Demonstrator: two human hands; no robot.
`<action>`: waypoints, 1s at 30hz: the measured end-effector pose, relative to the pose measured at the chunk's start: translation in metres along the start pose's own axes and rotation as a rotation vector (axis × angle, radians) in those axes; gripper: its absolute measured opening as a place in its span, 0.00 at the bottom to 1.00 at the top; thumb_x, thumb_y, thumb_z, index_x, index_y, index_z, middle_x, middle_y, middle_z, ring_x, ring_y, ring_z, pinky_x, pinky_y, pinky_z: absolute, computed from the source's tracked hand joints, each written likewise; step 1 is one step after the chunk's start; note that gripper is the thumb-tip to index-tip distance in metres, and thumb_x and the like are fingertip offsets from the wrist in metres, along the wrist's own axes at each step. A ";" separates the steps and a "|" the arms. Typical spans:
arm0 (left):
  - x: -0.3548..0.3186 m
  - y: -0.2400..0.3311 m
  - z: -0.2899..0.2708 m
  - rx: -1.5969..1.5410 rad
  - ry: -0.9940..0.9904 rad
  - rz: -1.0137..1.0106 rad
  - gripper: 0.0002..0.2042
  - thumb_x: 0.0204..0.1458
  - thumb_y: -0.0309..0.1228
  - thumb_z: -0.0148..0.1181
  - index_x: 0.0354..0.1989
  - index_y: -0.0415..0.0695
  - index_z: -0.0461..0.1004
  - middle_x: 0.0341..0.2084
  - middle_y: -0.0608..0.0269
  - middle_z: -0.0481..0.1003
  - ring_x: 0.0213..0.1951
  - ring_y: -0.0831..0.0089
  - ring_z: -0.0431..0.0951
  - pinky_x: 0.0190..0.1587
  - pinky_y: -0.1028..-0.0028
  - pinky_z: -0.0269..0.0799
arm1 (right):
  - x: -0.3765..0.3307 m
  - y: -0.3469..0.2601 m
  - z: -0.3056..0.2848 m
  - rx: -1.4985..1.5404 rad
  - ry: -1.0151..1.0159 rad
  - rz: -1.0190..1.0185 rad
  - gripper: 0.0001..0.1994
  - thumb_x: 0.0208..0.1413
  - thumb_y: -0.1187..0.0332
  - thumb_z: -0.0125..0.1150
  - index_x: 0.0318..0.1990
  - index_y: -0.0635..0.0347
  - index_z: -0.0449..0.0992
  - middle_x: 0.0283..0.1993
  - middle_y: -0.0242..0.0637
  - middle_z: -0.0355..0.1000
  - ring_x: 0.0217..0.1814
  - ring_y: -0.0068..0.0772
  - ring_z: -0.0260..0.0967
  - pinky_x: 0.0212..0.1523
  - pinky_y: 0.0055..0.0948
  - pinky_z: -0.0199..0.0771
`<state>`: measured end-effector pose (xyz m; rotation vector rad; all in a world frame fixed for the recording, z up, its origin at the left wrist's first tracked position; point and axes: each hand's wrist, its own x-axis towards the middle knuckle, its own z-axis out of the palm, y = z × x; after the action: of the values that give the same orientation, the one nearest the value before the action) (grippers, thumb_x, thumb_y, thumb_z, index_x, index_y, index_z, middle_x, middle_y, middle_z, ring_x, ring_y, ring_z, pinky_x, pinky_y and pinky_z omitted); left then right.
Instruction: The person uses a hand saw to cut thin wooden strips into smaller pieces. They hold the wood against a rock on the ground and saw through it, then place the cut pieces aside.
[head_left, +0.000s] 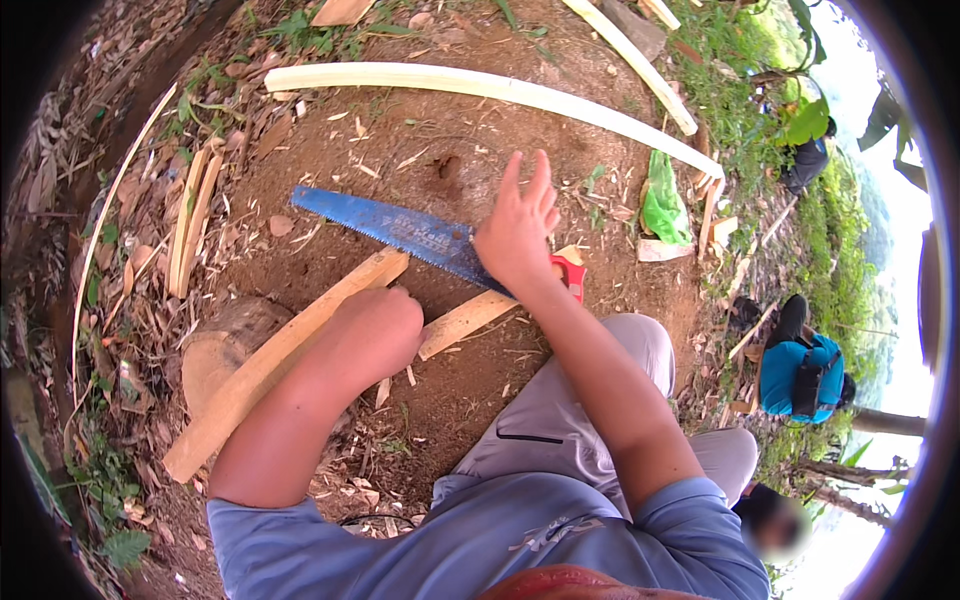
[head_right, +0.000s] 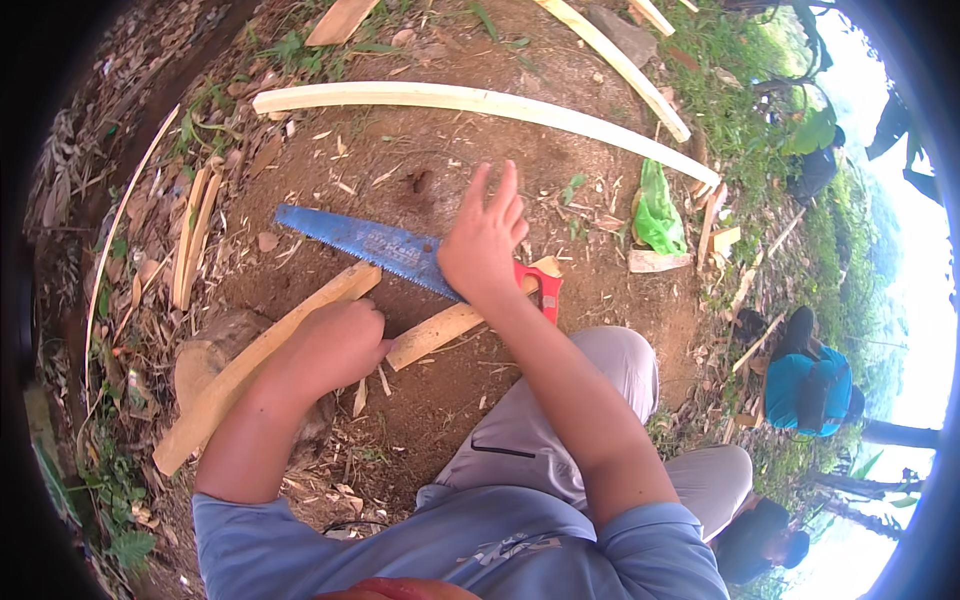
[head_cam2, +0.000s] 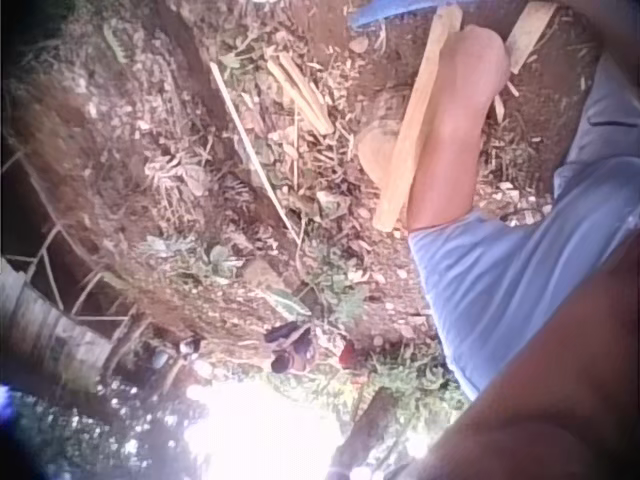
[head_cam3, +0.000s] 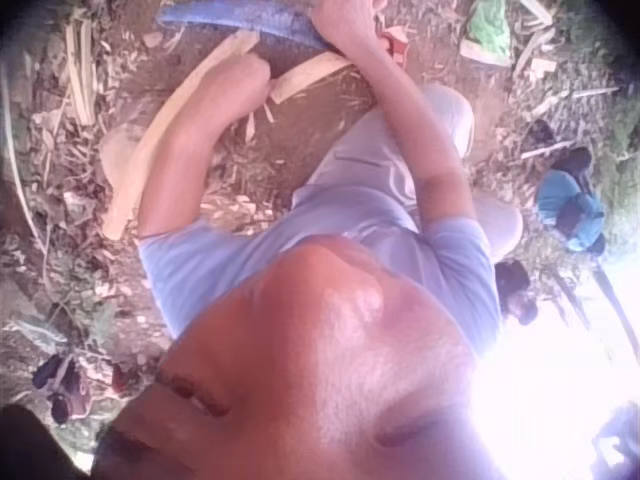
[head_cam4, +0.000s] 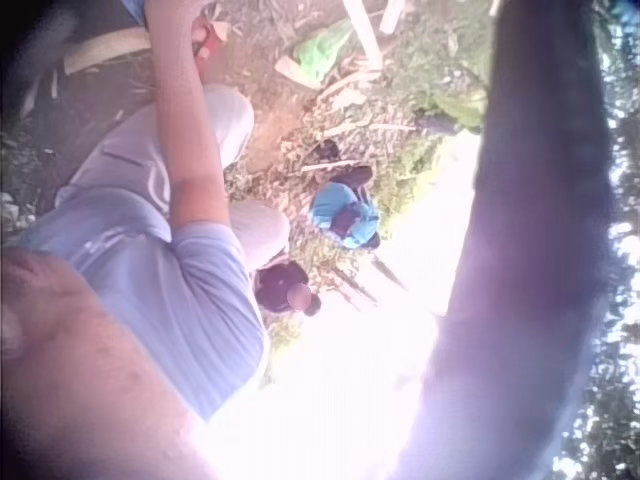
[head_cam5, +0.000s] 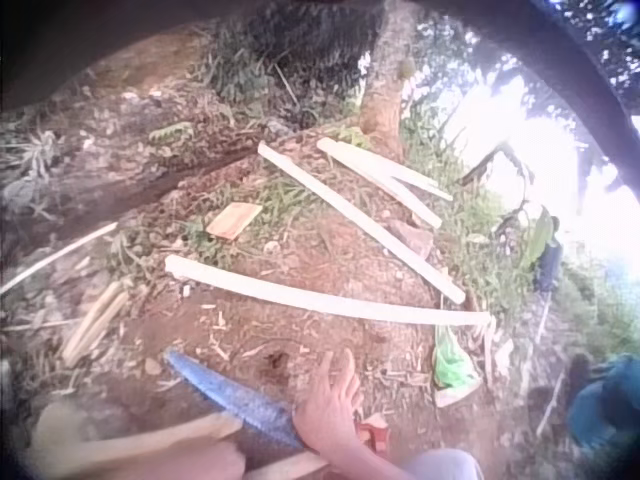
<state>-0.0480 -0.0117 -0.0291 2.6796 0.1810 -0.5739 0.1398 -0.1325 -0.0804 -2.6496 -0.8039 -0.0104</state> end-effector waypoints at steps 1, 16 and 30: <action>0.000 0.000 0.001 0.005 0.004 0.006 0.17 0.61 0.40 0.68 0.32 0.34 0.85 0.36 0.42 0.83 0.41 0.43 0.85 0.47 0.50 0.81 | 0.001 0.009 0.001 0.008 0.012 -0.021 0.45 0.52 0.78 0.62 0.80 0.75 0.51 0.84 0.69 0.35 0.80 0.71 0.47 0.75 0.64 0.50; 0.000 0.001 -0.002 -0.007 0.000 0.010 0.16 0.60 0.39 0.69 0.34 0.34 0.85 0.35 0.44 0.82 0.41 0.44 0.85 0.47 0.51 0.81 | 0.052 0.010 0.030 0.057 -0.079 -0.201 0.40 0.51 0.80 0.65 0.75 0.51 0.68 0.84 0.58 0.40 0.84 0.67 0.44 0.77 0.63 0.48; 0.001 0.000 -0.003 -0.025 -0.058 -0.007 0.16 0.60 0.38 0.69 0.35 0.34 0.86 0.37 0.44 0.83 0.43 0.44 0.85 0.49 0.50 0.81 | 0.051 -0.003 0.044 0.067 -0.052 -0.215 0.23 0.49 0.82 0.66 0.53 0.49 0.82 0.85 0.53 0.43 0.86 0.66 0.38 0.77 0.64 0.45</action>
<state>-0.0459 -0.0102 -0.0267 2.6356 0.1805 -0.6471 0.1768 -0.0871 -0.1148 -2.4979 -1.0833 0.0289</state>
